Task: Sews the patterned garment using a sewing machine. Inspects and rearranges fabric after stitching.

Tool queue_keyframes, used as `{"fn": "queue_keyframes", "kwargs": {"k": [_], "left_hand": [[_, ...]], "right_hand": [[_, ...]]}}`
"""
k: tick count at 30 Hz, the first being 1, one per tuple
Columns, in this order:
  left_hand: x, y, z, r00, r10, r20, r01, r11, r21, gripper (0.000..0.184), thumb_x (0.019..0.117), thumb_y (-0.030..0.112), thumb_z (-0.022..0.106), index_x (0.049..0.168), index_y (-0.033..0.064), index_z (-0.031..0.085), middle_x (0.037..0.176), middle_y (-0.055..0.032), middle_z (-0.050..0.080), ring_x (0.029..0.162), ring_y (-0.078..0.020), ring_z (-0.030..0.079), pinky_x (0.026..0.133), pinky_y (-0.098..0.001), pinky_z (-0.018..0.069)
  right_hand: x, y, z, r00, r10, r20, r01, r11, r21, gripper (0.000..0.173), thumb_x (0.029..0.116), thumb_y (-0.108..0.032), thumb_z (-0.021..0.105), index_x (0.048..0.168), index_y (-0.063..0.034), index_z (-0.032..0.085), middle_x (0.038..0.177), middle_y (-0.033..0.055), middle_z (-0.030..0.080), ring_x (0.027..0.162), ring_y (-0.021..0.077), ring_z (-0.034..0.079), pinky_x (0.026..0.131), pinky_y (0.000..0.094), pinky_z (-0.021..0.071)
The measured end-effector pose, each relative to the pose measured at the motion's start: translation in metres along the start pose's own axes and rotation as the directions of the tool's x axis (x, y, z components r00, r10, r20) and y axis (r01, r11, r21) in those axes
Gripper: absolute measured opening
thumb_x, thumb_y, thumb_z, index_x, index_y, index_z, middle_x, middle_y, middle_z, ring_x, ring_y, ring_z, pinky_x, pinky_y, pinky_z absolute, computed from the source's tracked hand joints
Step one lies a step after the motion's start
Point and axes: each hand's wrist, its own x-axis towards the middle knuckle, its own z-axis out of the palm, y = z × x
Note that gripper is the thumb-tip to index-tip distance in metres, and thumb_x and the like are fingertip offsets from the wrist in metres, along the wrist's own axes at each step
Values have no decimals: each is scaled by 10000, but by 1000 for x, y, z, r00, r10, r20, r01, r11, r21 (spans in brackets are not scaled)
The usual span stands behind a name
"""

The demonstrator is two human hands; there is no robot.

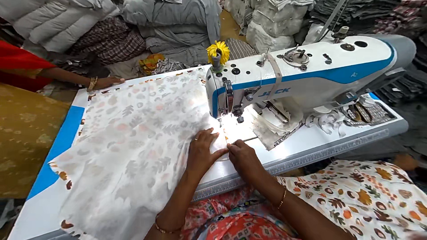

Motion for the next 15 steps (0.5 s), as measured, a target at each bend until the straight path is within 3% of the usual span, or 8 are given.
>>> {"fn": "queue_keyframes", "kwargs": {"k": [3, 4, 6, 7, 8, 10, 12, 15], "left_hand": [[20, -7, -4, 999, -32, -4, 32, 999, -36, 784, 766, 491, 851, 1327, -6, 622, 1367, -223, 613, 1294, -414, 564, 1073, -606, 439], [24, -9, -4, 1000, 1, -29, -2, 999, -36, 745, 786, 473, 847, 1319, 2, 627, 1355, -231, 612, 1286, -421, 565, 1074, -601, 441], [25, -17, 1, 965, 225, -133, -228, 974, -4, 391, 875, 366, 755, 1136, 75, 769, 1276, -199, 668, 1232, -416, 597, 1047, -588, 462], [23, -19, 4, 924, 349, -155, -353, 936, 3, 213, 901, 247, 715, 1039, 117, 812, 1225, -167, 706, 1209, -405, 615, 1034, -582, 474], [19, -19, 6, 881, 451, -143, -454, 891, 14, 181, 900, 136, 680, 1013, 128, 821, 1201, -124, 733, 1208, -377, 633, 1041, -552, 486], [13, -16, 8, 808, 578, -114, -579, 815, 28, 219, 916, 76, 612, 1002, 74, 813, 1146, -85, 765, 1171, -301, 686, 1021, -448, 538], [10, -10, 10, 794, 594, -130, -596, 802, 26, 262, 889, 120, 571, 982, 31, 798, 1050, -97, 777, 1041, -258, 736, 919, -382, 588], [7, 5, 13, 881, 428, -201, -432, 902, 27, 255, 936, 141, 602, 1068, -7, 762, 936, -106, 777, 846, -254, 751, 778, -387, 609]], "right_hand": [[13, 11, 2, 997, -45, -66, 42, 998, -47, 116, 923, -74, 690, 949, 19, 754, 872, 167, 696, 777, 303, 714, 680, 444, 602], [17, 14, 1, 997, -44, -58, 39, 996, -83, 116, 924, -111, 694, 914, -8, 748, 840, 146, 690, 756, 296, 709, 647, 450, 590], [26, 14, -12, 998, -35, 47, 40, 993, -112, 127, 937, -146, 688, 930, -41, 760, 850, 133, 697, 778, 305, 709, 653, 487, 572], [31, 17, -21, 991, -64, 119, 77, 992, -101, 123, 938, -137, 688, 952, -53, 776, 868, 132, 707, 793, 310, 711, 671, 503, 571], [36, 21, -31, 971, -122, 204, 138, 989, -62, 133, 948, -122, 684, 990, -54, 790, 902, 141, 718, 820, 318, 712, 711, 517, 570], [47, 41, -40, 905, -334, 264, 337, 941, 36, 138, 949, -122, 693, 995, -60, 807, 900, 125, 722, 810, 283, 706, 733, 479, 568], [51, 60, -33, 849, -502, 164, 495, 865, 84, 118, 919, -120, 707, 955, -71, 808, 816, 91, 705, 722, 235, 693, 668, 426, 571], [52, 53, -30, 910, -394, 129, 387, 919, 78, 128, 954, -116, 662, 963, -23, 750, 748, 117, 701, 677, 275, 697, 657, 485, 556]]}}
